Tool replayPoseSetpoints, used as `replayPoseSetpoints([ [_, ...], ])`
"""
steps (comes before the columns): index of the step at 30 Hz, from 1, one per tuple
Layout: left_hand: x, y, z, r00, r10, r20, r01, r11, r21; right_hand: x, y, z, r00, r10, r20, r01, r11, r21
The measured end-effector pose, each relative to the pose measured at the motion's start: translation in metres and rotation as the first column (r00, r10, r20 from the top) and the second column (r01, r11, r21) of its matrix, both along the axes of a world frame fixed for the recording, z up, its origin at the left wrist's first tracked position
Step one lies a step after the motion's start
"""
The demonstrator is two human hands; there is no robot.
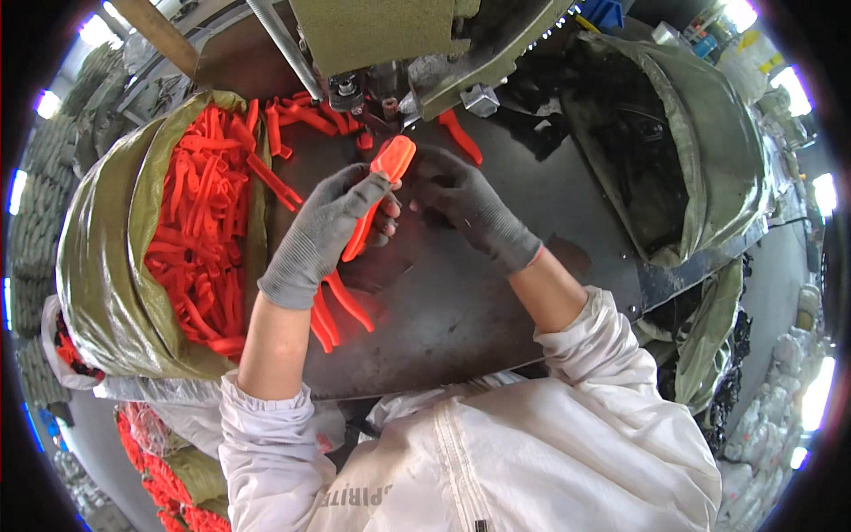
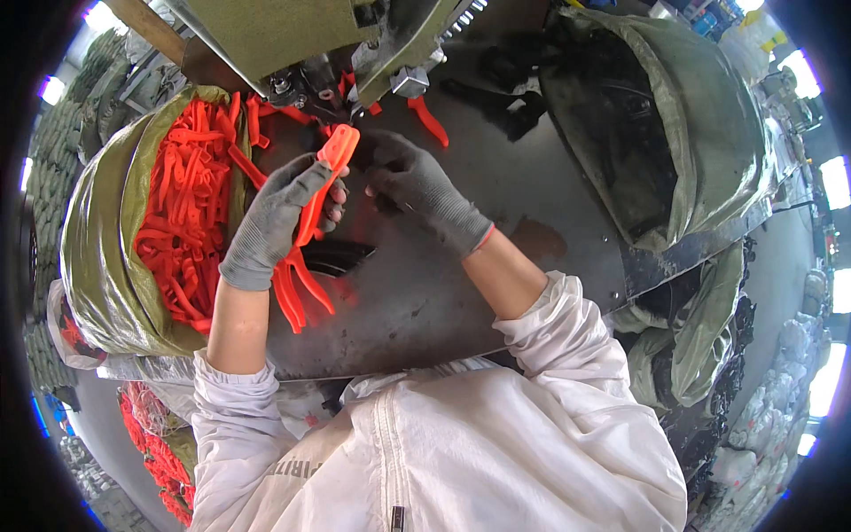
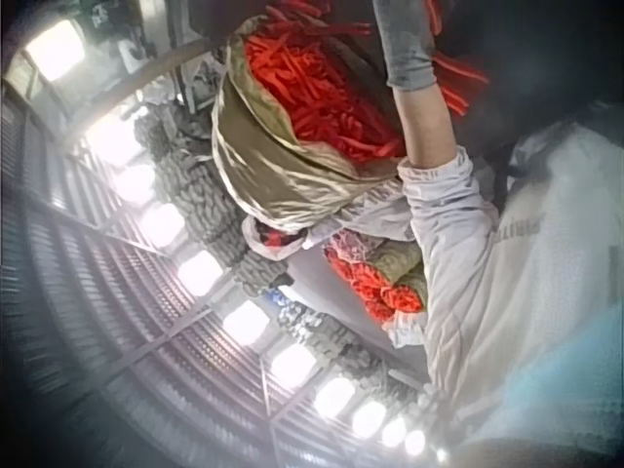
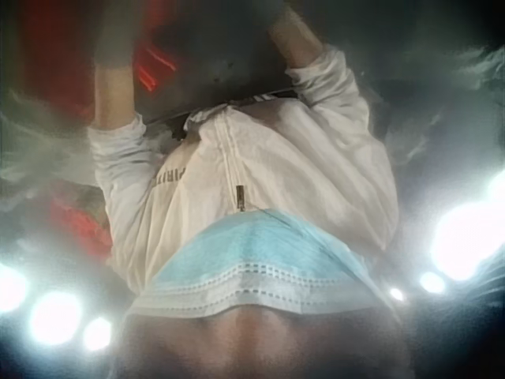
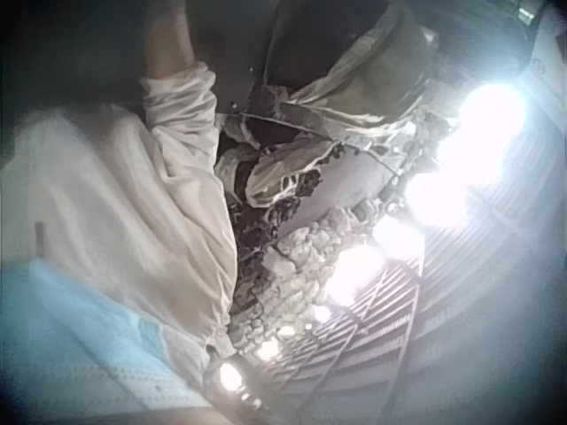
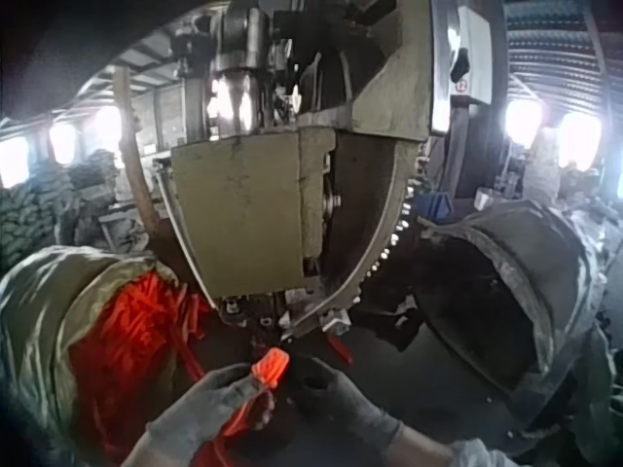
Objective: The person attaches black plastic components to red plastic handles using an industrial assembly press, then groups the assembled parts into storage bags.
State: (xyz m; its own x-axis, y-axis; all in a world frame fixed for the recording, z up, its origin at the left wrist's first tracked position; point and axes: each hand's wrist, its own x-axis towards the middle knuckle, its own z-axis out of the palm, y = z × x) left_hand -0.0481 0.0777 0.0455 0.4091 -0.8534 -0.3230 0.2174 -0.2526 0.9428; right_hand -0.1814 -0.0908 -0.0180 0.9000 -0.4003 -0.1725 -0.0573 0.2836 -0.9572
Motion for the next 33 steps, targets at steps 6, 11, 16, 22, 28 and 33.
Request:
replayPoseSetpoints([
  [6, 0.005, -0.005, -0.053, 0.999, 0.051, 0.007, -0.051, 0.997, 0.064, 0.043, -0.198, -0.068, 0.934, -0.3, -0.196, 0.064, 0.677, -0.733],
  [11, 0.022, 0.007, -0.065, 0.983, 0.183, 0.004, -0.182, 0.974, 0.132, 0.021, -0.194, -0.078, 0.769, -0.546, -0.333, 0.123, 0.637, -0.761],
  [16, 0.021, -0.019, -0.045, 0.984, 0.115, 0.135, -0.123, 0.991, 0.055, -0.013, -0.061, 0.009, 0.962, -0.271, -0.04, 0.27, 0.963, -0.024],
  [22, 0.027, -0.042, -0.035, 0.986, 0.026, 0.165, -0.048, 0.99, 0.131, -0.017, -0.03, 0.026, 0.993, -0.056, -0.107, 0.046, 0.995, -0.091],
  [28, 0.024, -0.04, -0.031, 0.992, 0.059, 0.113, -0.073, 0.99, 0.123, -0.011, -0.023, 0.025, 0.995, -0.046, -0.088, 0.029, 0.983, -0.183],
  [33, 0.029, -0.039, -0.039, 0.988, 0.002, 0.156, -0.021, 0.993, 0.115, -0.002, -0.021, 0.013, 0.999, 0.014, -0.035, -0.019, 0.991, -0.135],
])
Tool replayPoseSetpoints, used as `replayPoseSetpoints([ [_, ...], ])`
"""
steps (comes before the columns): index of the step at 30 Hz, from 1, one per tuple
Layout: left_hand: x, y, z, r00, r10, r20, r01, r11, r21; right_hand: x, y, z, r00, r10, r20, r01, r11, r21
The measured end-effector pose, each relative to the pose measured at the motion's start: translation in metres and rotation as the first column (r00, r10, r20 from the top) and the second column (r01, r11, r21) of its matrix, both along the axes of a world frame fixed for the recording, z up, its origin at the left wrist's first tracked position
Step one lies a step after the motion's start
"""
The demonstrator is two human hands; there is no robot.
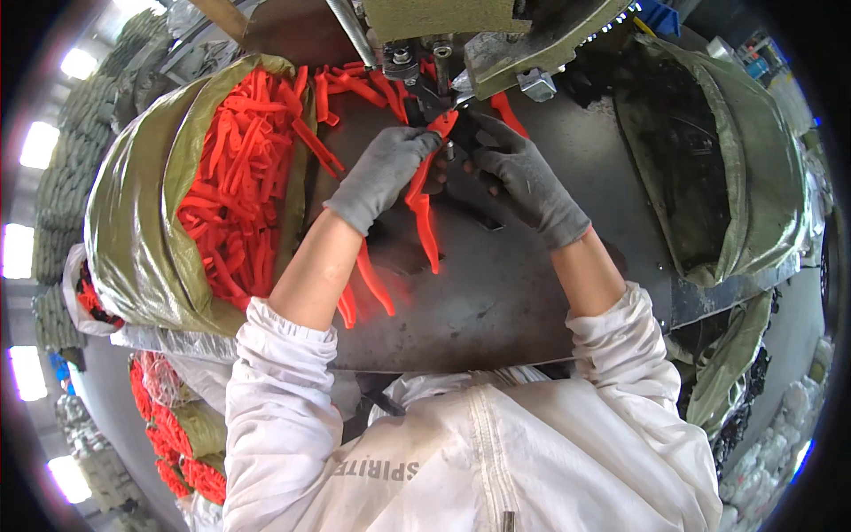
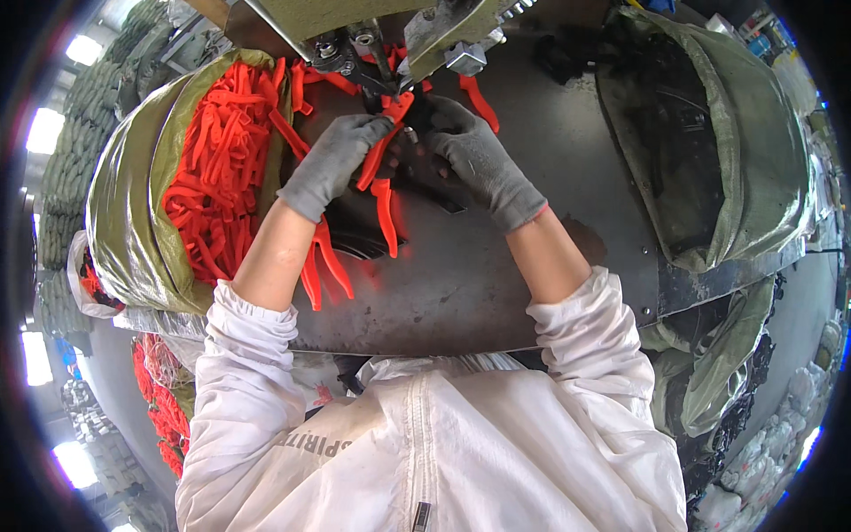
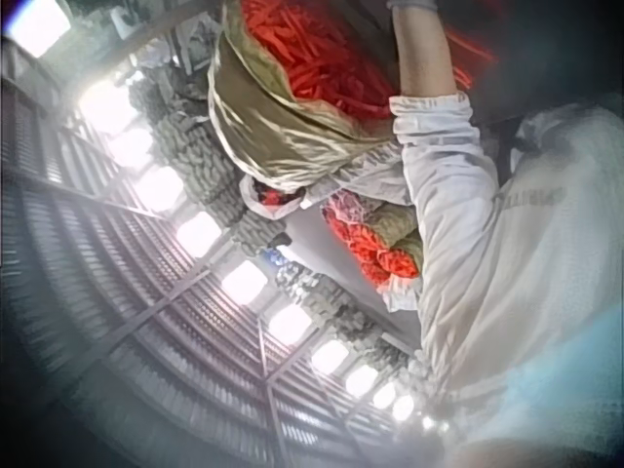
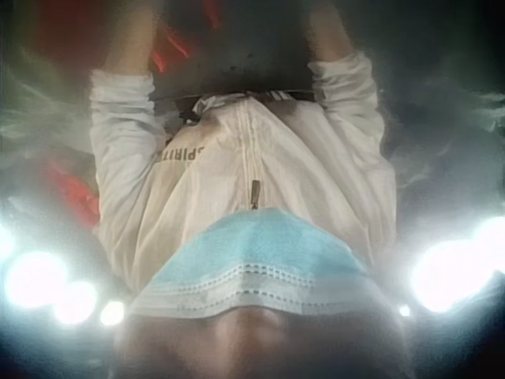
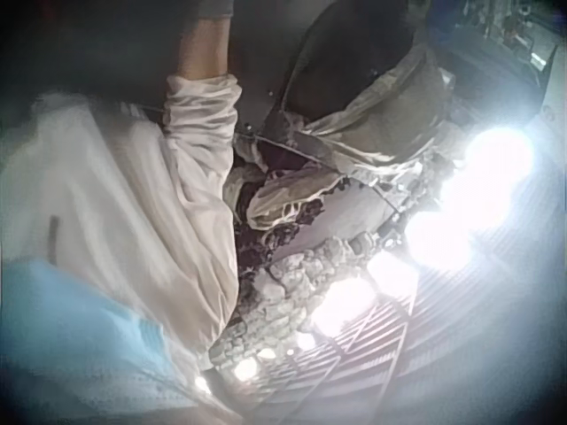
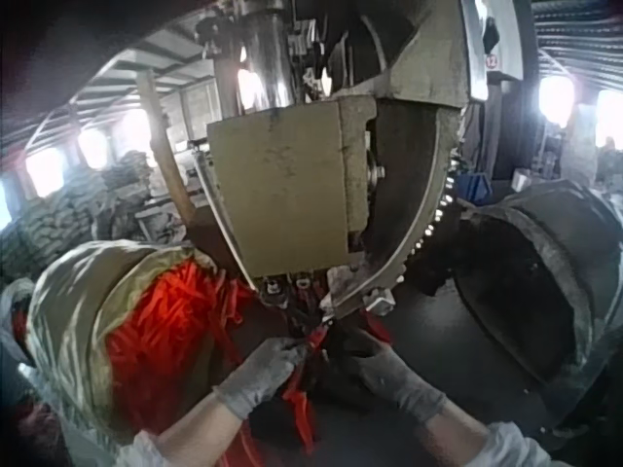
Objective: The person attaches black plastic components to red plastic handles using an industrial assembly press, then groups the assembled parts into storage bags.
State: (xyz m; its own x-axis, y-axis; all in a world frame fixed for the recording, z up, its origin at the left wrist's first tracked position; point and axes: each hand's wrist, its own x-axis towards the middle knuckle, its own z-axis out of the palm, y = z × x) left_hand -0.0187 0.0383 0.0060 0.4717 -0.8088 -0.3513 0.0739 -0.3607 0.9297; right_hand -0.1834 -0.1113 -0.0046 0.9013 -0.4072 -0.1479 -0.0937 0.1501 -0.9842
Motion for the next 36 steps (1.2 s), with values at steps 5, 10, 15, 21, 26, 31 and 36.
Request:
replayPoseSetpoints([
  [5, 0.033, 0.011, -0.028, 0.814, -0.058, 0.578, 0.004, 0.996, 0.094, 0.011, 0.008, -0.005, 0.984, 0.014, -0.176, -0.01, 1.0, 0.021],
  [10, 0.092, 0.045, -0.009, 0.21, -0.153, 0.966, -0.222, 0.954, 0.199, 0.001, 0.001, -0.01, 0.996, 0.03, -0.086, -0.027, 0.999, 0.026],
  [15, 0.148, 0.109, -0.07, -0.239, -0.497, 0.834, -0.251, 0.862, 0.441, 0.004, 0.007, 0.004, 0.987, -0.004, -0.158, 0.009, 0.999, 0.033],
  [21, 0.139, 0.095, -0.046, 0.1, -0.204, 0.974, -0.122, 0.969, 0.216, -0.005, 0.009, 0.016, 0.99, 0.07, -0.123, -0.07, 0.998, 0.01],
  [26, 0.082, 0.08, -0.007, 0.233, 0.07, 0.97, -0.053, 0.997, -0.059, -0.01, 0.007, 0.002, 0.978, 0.046, -0.204, -0.043, 0.999, 0.021],
  [31, 0.015, 0.058, 0.039, 0.398, -0.033, 0.917, 0.219, 0.974, -0.059, -0.013, -0.001, -0.019, 0.988, 0.052, -0.142, -0.026, 0.984, 0.178],
  [36, -0.052, 0.009, 0.036, 0.553, -0.025, 0.833, 0.302, 0.938, -0.172, -0.005, 0.02, -0.032, 0.988, -0.061, 0.143, 0.046, 0.993, 0.106],
])
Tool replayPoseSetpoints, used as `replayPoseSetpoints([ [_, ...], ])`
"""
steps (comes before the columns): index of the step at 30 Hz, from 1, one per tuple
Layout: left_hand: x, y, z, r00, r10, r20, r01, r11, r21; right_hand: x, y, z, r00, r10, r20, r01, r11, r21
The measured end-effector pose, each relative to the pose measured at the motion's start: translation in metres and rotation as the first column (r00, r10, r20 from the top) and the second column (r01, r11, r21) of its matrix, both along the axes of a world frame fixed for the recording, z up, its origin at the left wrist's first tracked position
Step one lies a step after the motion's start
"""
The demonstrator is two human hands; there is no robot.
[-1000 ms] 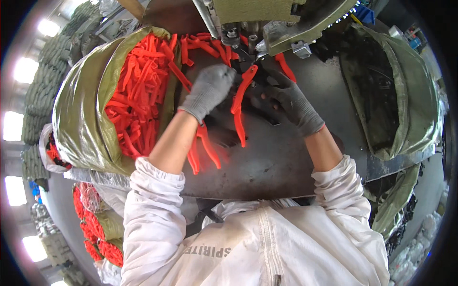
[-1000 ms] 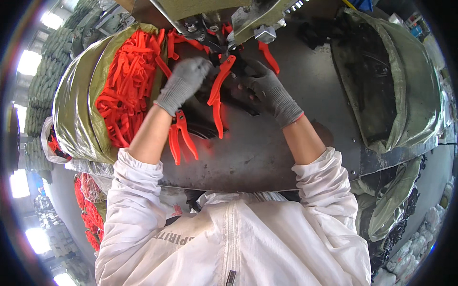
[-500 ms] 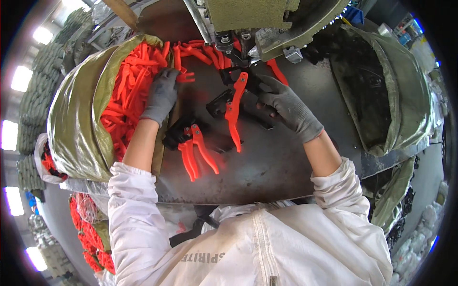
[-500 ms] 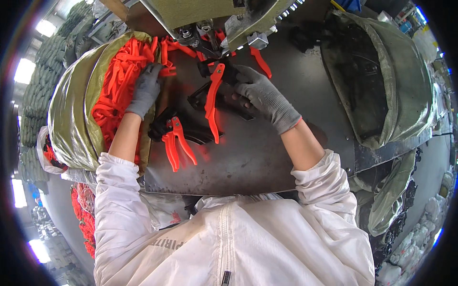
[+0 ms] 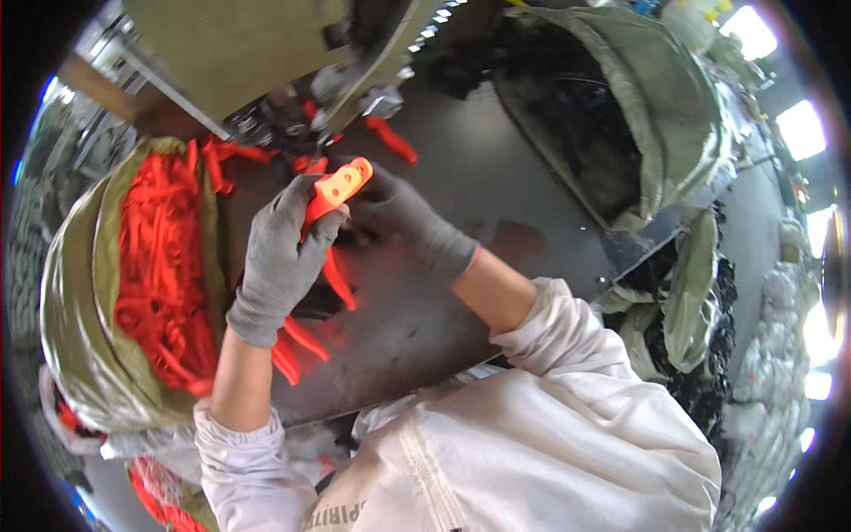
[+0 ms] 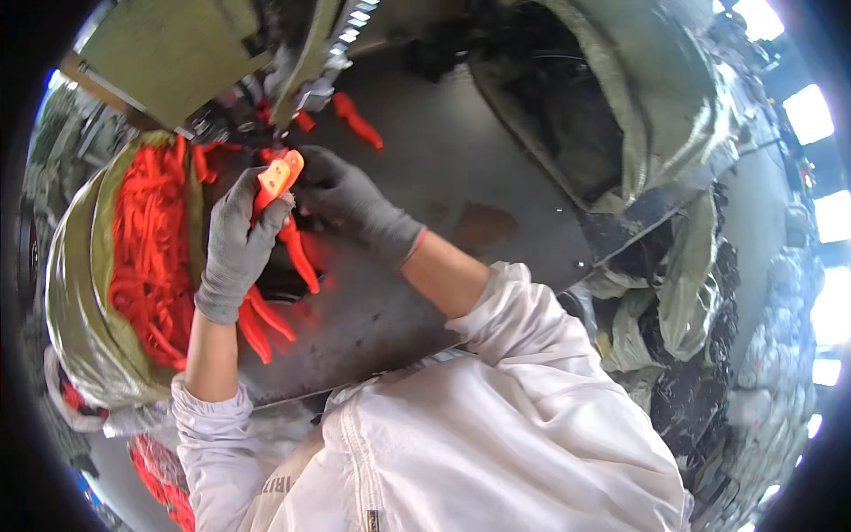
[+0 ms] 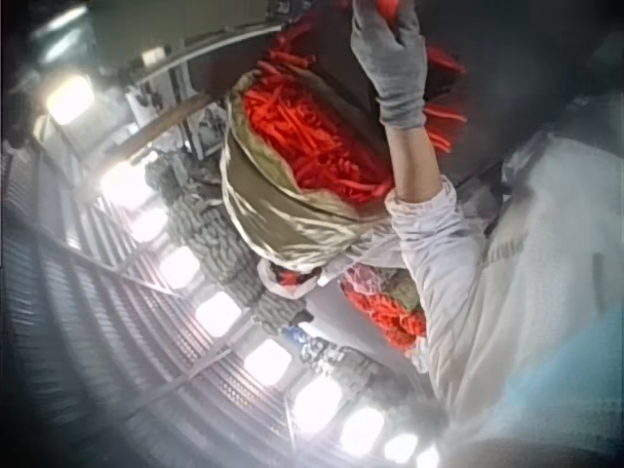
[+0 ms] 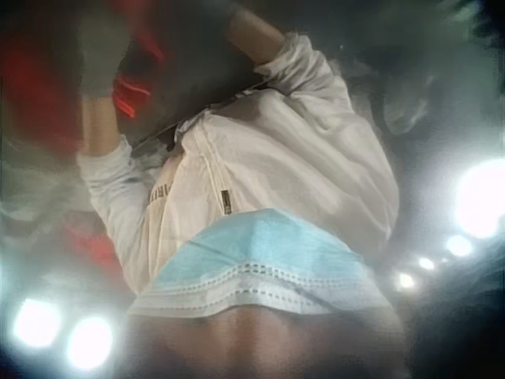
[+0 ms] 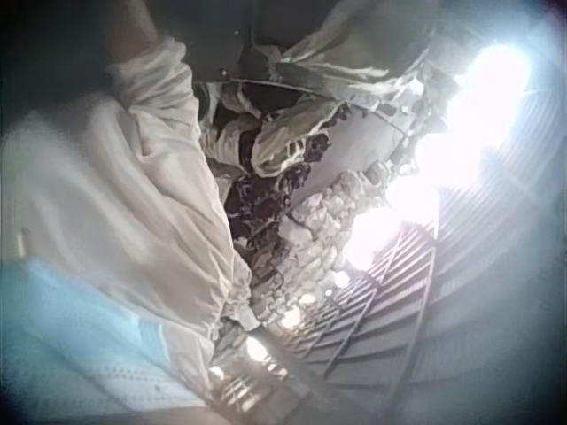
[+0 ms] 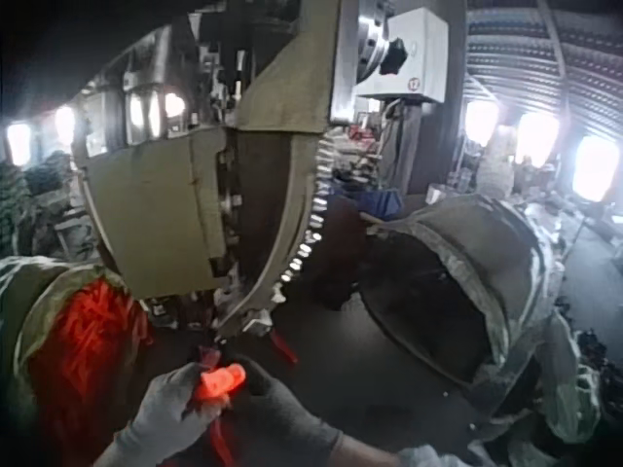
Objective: The person attaches black plastic components to red plastic handles using an industrial assembly press, then groups the assembled parts into storage bags.
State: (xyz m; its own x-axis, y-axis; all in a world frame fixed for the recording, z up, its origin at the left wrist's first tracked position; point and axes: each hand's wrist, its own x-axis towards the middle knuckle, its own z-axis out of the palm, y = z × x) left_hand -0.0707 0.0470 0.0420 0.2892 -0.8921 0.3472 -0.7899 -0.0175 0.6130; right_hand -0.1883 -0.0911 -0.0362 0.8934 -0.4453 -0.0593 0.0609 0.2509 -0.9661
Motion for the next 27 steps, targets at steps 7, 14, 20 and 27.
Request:
replayPoseSetpoints([
  [7, 0.025, 0.037, -0.068, 0.796, 0.462, -0.392, -0.24, 0.834, 0.496, -0.08, -0.161, -0.01, 0.694, -0.648, -0.312, -0.018, 0.417, -0.909],
  [14, 0.04, 0.026, -0.042, 0.553, 0.334, -0.763, -0.148, 0.941, 0.305, -0.14, -0.264, -0.059, 0.536, -0.844, 0.001, 0.025, 0.015, -1.0],
  [20, 0.041, 0.01, -0.038, 0.505, 0.353, -0.788, -0.109, 0.931, 0.348, -0.122, -0.25, -0.063, 0.397, -0.91, -0.119, -0.158, 0.06, -0.986],
  [27, 0.051, 0.023, -0.052, 0.456, 0.36, -0.814, -0.12, 0.931, 0.345, -0.123, -0.188, -0.014, 0.515, -0.71, -0.48, -0.24, 0.418, -0.876],
])
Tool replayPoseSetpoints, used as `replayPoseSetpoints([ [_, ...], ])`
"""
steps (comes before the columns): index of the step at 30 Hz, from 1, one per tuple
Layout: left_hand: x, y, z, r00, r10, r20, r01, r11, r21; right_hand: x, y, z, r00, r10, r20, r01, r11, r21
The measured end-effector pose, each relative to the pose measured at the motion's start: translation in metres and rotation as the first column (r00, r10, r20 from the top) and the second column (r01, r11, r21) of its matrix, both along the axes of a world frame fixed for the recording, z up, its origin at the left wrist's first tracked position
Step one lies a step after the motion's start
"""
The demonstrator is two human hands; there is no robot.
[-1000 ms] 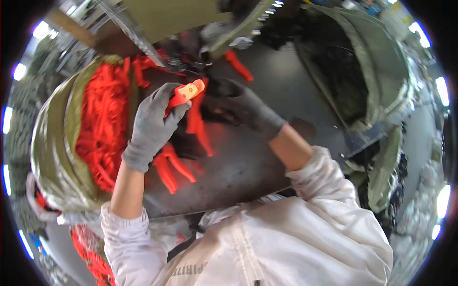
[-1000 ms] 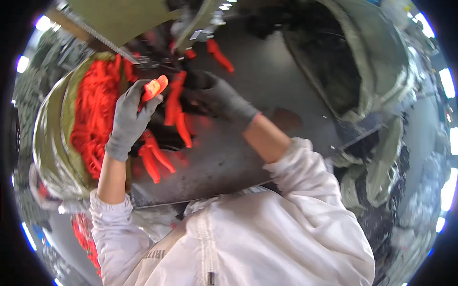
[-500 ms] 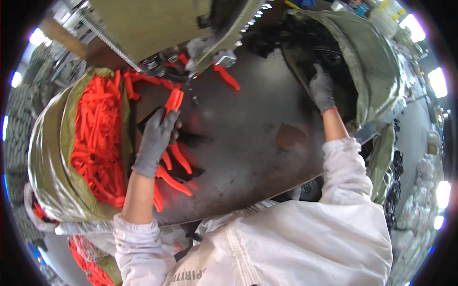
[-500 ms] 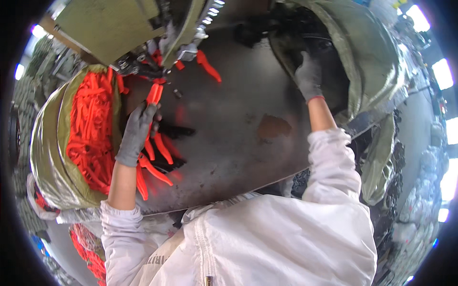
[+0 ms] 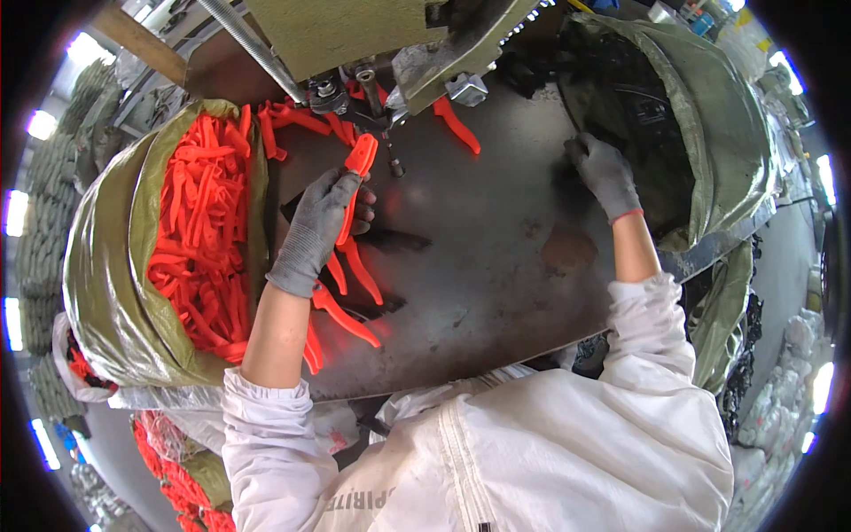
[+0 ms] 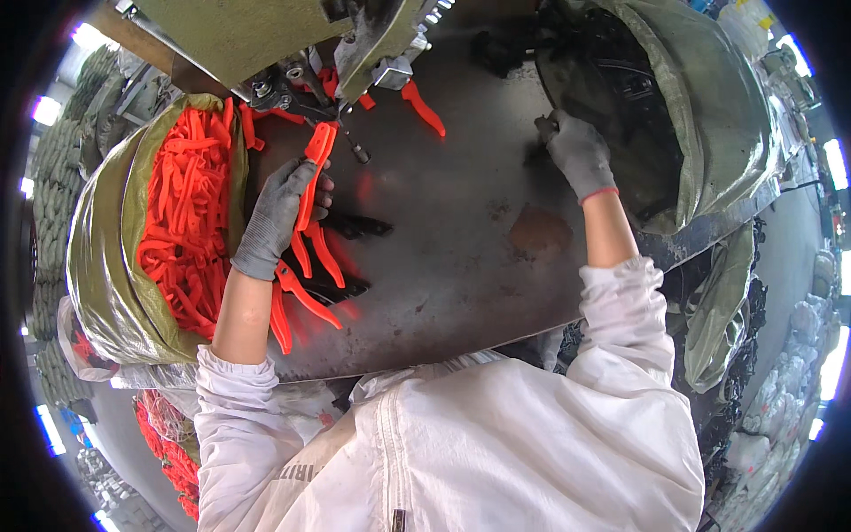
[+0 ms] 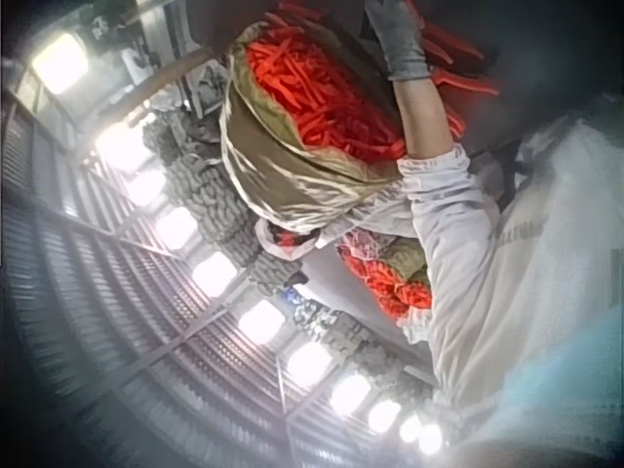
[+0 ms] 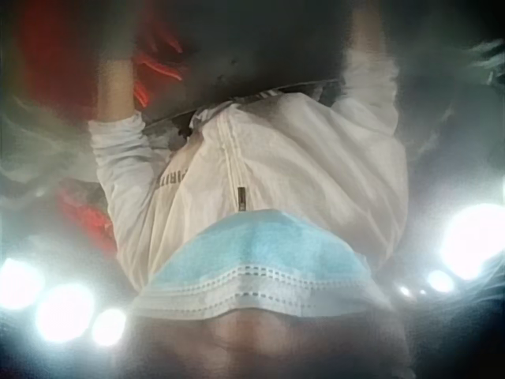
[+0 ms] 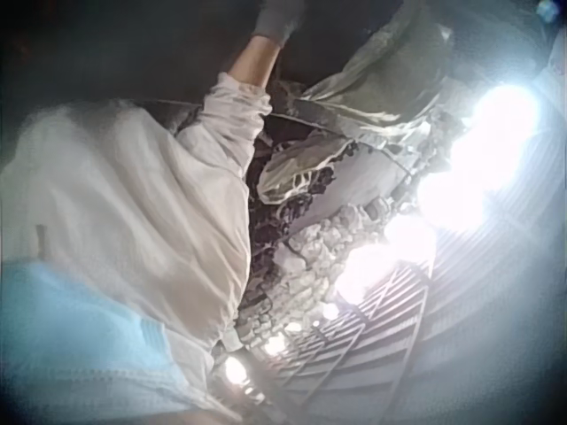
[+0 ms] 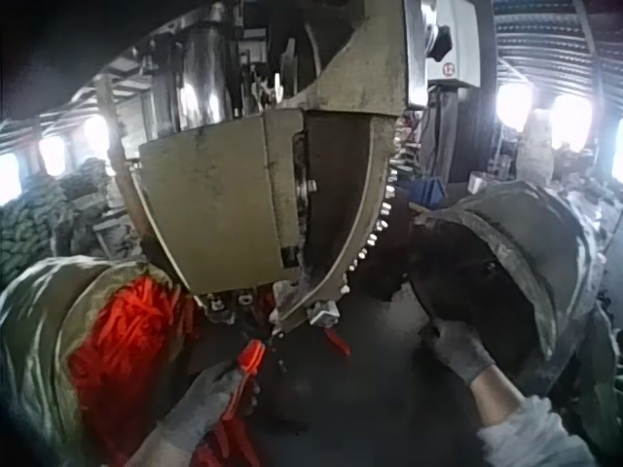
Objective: The person attaches black plastic components to red plastic handles using an industrial assembly press, then groups the assembled parts into storage bags.
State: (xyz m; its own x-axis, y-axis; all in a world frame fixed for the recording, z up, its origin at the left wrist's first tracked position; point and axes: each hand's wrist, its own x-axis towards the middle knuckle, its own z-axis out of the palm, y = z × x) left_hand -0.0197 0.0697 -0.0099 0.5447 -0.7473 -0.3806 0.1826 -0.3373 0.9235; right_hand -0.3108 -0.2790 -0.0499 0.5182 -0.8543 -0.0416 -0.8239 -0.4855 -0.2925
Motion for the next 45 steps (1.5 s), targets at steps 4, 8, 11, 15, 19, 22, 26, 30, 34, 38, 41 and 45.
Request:
replayPoseSetpoints([
  [4, -0.001, -0.005, 0.003, 1.0, -0.012, 0.025, 0.012, 1.0, 0.012, 0.007, 0.055, 0.009, 0.992, 0.103, 0.074, -0.101, 0.994, -0.029],
  [8, -0.004, -0.019, 0.009, 0.997, -0.072, 0.032, 0.073, 0.997, -0.012, 0.032, 0.079, -0.009, 0.926, 0.17, 0.336, -0.123, 0.98, -0.156],
  [11, -0.007, -0.03, 0.017, 0.993, -0.109, 0.054, 0.112, 0.992, -0.057, 0.067, 0.098, 0.004, 0.807, 0.074, 0.585, -0.101, 0.995, 0.013],
  [15, 0.002, -0.025, 0.012, 0.993, -0.104, 0.051, 0.104, 0.994, -0.01, 0.114, 0.139, 0.055, 0.56, -0.287, 0.777, -0.504, 0.627, 0.594],
  [19, -0.003, -0.027, 0.022, 0.992, -0.105, 0.07, 0.105, 0.994, 0.005, 0.129, 0.154, 0.054, 0.635, -0.336, 0.696, -0.575, 0.397, 0.716],
  [22, -0.003, -0.026, 0.024, 0.995, -0.095, 0.044, 0.094, 0.996, 0.007, 0.128, 0.155, 0.047, 0.624, -0.319, 0.713, -0.573, 0.433, 0.696],
  [26, 0.021, -0.014, 0.003, 0.748, -0.263, 0.609, 0.349, 0.937, -0.023, 0.131, 0.163, 0.045, 0.574, -0.195, 0.795, -0.646, 0.489, 0.586],
  [30, 0.008, -0.024, 0.017, 0.99, -0.131, 0.051, 0.133, 0.991, -0.029, 0.126, 0.169, 0.057, 0.647, -0.234, 0.726, -0.58, 0.467, 0.668],
  [34, 0.01, -0.024, 0.013, 0.993, -0.096, 0.071, 0.097, 0.995, -0.012, 0.135, 0.174, 0.045, 0.61, -0.259, 0.749, -0.626, 0.421, 0.656],
  [38, 0.02, -0.023, 0.001, 0.849, -0.3, 0.435, 0.23, 0.951, 0.206, 0.143, 0.173, 0.037, 0.669, -0.198, 0.716, -0.613, 0.396, 0.683],
  [41, 0.039, -0.002, 0.0, 0.281, -0.465, 0.84, 0.177, 0.885, 0.431, 0.142, 0.172, 0.018, 0.663, -0.24, 0.709, -0.599, 0.398, 0.695],
  [45, 0.109, 0.043, 0.043, -0.208, -0.765, 0.61, -0.426, 0.632, 0.648, 0.127, 0.158, 0.014, 0.717, -0.277, 0.639, -0.531, 0.376, 0.759],
])
